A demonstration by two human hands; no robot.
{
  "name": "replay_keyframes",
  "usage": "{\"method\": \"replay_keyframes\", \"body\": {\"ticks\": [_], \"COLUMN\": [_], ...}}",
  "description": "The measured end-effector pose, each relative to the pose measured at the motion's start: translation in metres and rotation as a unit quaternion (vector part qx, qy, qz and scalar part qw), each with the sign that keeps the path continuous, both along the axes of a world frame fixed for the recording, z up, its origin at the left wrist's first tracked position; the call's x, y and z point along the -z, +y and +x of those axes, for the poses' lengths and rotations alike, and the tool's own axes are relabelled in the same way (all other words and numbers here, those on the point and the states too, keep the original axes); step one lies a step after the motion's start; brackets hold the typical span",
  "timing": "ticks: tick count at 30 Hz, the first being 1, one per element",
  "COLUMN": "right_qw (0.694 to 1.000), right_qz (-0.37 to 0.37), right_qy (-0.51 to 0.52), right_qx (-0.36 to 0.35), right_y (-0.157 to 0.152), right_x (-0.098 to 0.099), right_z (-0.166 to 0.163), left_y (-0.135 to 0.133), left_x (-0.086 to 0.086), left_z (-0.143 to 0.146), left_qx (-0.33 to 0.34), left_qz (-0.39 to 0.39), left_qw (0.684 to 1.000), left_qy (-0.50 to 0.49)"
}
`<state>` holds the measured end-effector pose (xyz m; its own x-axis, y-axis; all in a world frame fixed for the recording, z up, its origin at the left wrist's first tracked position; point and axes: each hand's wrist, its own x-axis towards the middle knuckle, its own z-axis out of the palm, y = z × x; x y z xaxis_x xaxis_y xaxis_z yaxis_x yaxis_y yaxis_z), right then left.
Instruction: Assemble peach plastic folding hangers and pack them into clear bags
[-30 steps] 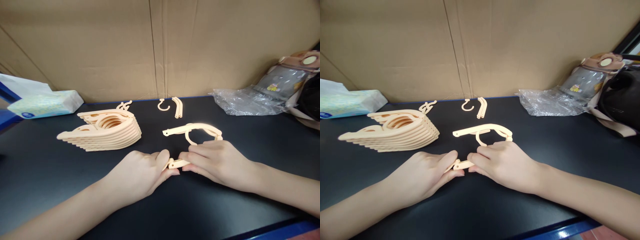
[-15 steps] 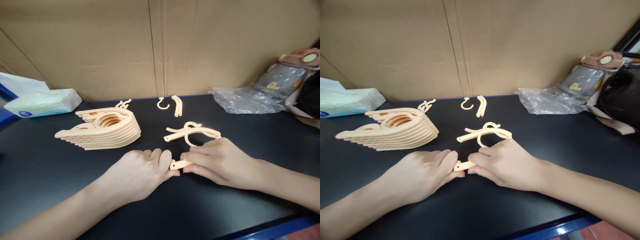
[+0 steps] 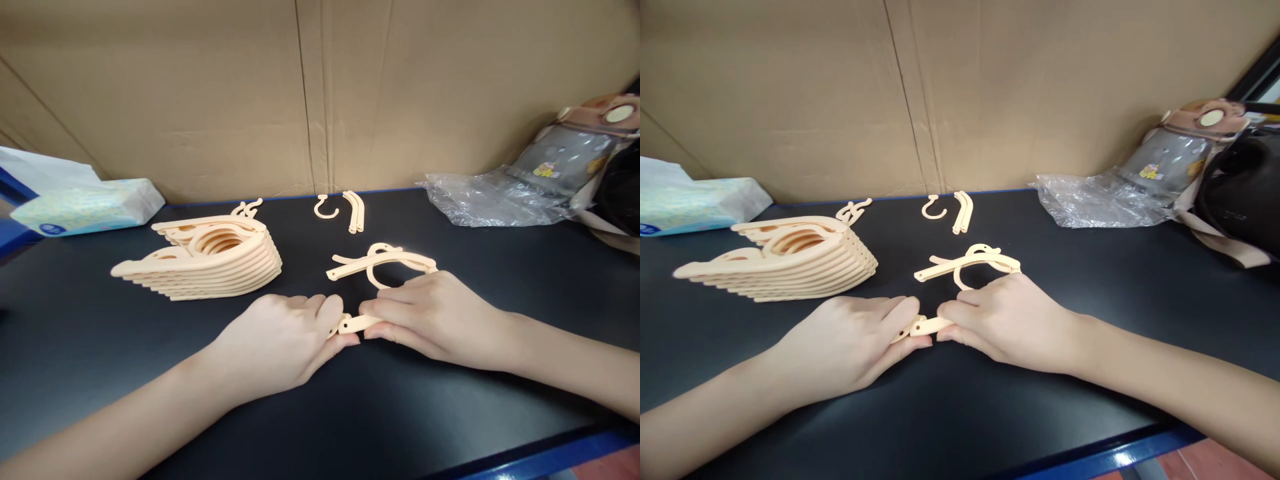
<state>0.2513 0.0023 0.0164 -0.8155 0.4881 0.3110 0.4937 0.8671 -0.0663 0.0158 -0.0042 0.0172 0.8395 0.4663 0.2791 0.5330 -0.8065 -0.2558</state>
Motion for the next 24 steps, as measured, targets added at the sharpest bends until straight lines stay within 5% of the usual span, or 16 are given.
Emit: {"method": "replay_keyframes", "body": {"ticks": [11,24], "right_qw": [0.997,1.000], "right_qz": [0.081,-0.010], "right_qy": [0.007,0.002], "right_qx": [0.000,-0.009], "right_y": [-0.0023,-0.0021], "right_x": [0.0017,-0.0031], "right_z": [-0.0007,0.0014], "left_y": [0.0007,-0.0053], "left_x": [0.0030,0.0015], "left_z": [-0.0023,0.0000], "left_qx": [-0.003,-0.002], "left_qz": [-0.054,0.034], "left_qw": [0.998,0.999], "left_qy": [-0.022,0.019]}}
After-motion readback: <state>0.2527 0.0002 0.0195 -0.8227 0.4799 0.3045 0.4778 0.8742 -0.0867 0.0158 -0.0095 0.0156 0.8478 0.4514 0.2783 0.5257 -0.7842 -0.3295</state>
